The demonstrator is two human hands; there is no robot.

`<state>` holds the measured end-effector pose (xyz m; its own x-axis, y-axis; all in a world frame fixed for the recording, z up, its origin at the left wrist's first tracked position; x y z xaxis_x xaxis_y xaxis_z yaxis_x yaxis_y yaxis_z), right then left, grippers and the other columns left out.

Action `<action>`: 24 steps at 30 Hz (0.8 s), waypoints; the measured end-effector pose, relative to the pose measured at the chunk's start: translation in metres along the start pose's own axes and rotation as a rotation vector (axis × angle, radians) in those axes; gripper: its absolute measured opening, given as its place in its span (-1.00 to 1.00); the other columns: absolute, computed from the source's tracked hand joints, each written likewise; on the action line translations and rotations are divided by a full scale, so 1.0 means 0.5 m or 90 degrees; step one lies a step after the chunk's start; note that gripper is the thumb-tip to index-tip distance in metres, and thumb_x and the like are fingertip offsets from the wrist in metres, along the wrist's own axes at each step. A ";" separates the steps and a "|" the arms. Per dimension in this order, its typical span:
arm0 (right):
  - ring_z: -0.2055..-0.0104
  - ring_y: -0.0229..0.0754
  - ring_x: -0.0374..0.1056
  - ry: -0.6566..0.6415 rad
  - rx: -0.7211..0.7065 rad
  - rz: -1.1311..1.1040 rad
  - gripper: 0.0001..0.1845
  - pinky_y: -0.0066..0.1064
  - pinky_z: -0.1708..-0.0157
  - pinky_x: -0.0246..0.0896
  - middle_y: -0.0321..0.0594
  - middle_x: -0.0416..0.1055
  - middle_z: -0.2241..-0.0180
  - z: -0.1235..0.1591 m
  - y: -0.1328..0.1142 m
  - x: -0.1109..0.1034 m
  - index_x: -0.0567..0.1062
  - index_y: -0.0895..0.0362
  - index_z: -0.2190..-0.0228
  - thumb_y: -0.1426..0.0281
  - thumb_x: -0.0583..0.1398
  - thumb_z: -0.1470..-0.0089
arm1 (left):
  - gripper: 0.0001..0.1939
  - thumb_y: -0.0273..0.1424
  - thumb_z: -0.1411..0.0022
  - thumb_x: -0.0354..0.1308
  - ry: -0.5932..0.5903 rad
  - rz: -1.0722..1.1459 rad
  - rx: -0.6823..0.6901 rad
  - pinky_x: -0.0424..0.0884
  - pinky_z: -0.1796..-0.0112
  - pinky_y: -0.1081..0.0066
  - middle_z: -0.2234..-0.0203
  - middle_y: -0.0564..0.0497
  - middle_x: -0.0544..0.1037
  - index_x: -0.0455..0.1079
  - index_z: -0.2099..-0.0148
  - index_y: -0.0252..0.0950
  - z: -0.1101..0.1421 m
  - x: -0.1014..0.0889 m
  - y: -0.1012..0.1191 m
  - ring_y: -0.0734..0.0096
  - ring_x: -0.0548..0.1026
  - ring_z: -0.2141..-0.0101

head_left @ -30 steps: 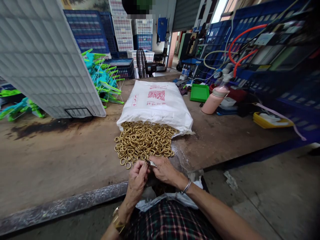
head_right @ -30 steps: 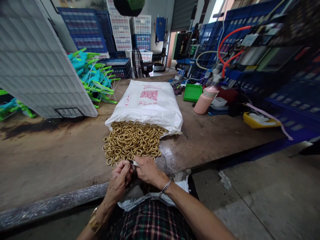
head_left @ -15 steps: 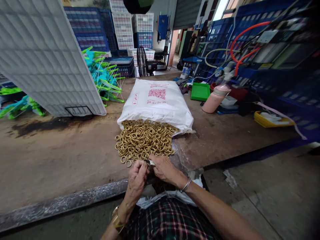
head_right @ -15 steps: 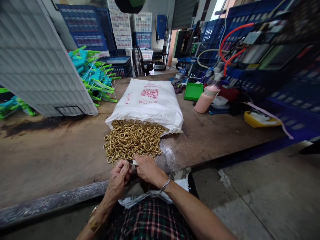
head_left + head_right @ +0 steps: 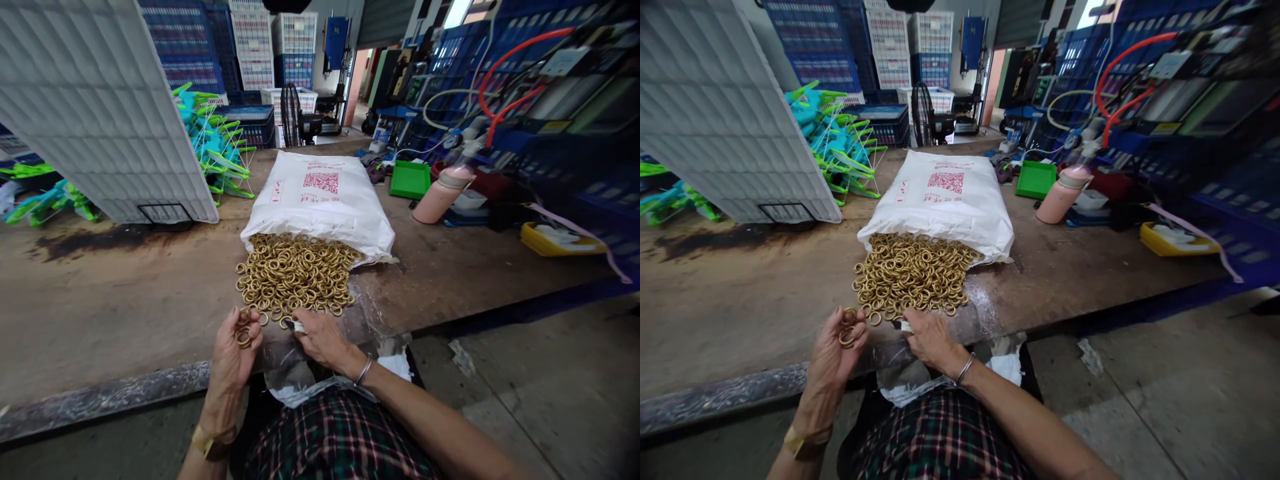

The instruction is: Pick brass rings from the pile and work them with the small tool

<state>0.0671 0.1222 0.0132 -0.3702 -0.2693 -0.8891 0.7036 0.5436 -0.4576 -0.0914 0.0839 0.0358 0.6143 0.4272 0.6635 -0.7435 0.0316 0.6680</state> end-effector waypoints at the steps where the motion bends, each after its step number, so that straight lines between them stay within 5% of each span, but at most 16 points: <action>1: 0.27 -0.20 0.32 -0.007 0.002 0.003 -0.76 -0.45 0.33 0.00 -0.20 0.42 0.29 -0.003 -0.008 0.006 0.30 0.11 0.19 0.46 0.05 -0.04 | -0.82 -0.32 -0.02 0.17 0.002 0.015 -0.004 0.10 0.72 0.66 0.59 0.08 0.42 0.28 0.47 -0.32 -0.003 -0.007 0.000 0.72 0.15 0.73; 5: 0.19 -0.12 0.33 -0.021 0.022 0.045 -0.63 -0.40 0.29 0.05 -0.11 0.41 0.19 -0.016 -0.031 0.022 0.24 0.11 0.08 0.42 0.09 -0.02 | -0.87 -0.40 0.00 0.14 0.021 0.062 -0.018 0.14 0.73 0.65 0.61 0.07 0.41 0.38 0.34 -0.32 -0.007 -0.029 0.002 0.68 0.19 0.72; 14: 0.28 -0.10 0.36 -0.037 0.064 0.092 -0.77 -0.37 0.35 0.05 -0.15 0.45 0.29 -0.020 -0.027 0.017 0.28 0.14 0.19 0.41 0.05 -0.04 | -0.88 -0.52 -0.02 0.10 0.098 0.101 -0.102 0.30 0.64 0.58 0.56 0.00 0.42 0.28 0.55 -0.37 -0.019 -0.052 -0.019 0.47 0.42 0.53; 24: 0.32 -0.12 0.37 -0.054 0.103 0.105 -0.79 -0.40 0.41 -0.03 -0.13 0.45 0.35 -0.004 0.002 0.004 0.28 0.16 0.22 0.48 0.05 -0.02 | -0.67 -0.29 0.10 0.28 0.037 -0.157 -0.077 0.12 0.74 0.64 0.69 0.20 0.32 0.26 0.31 -0.29 0.010 -0.003 -0.087 0.62 0.24 0.70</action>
<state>0.0658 0.1236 0.0112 -0.1946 -0.2569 -0.9466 0.8412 0.4527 -0.2958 -0.0585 0.0775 0.0076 0.7667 0.4444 0.4634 -0.6022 0.2476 0.7589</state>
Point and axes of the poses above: each hand's wrist, its own z-axis away from the middle knuckle, its own x-axis out of the palm, y = z × x, the point moved 3 cm from there along -z, towards the middle knuckle
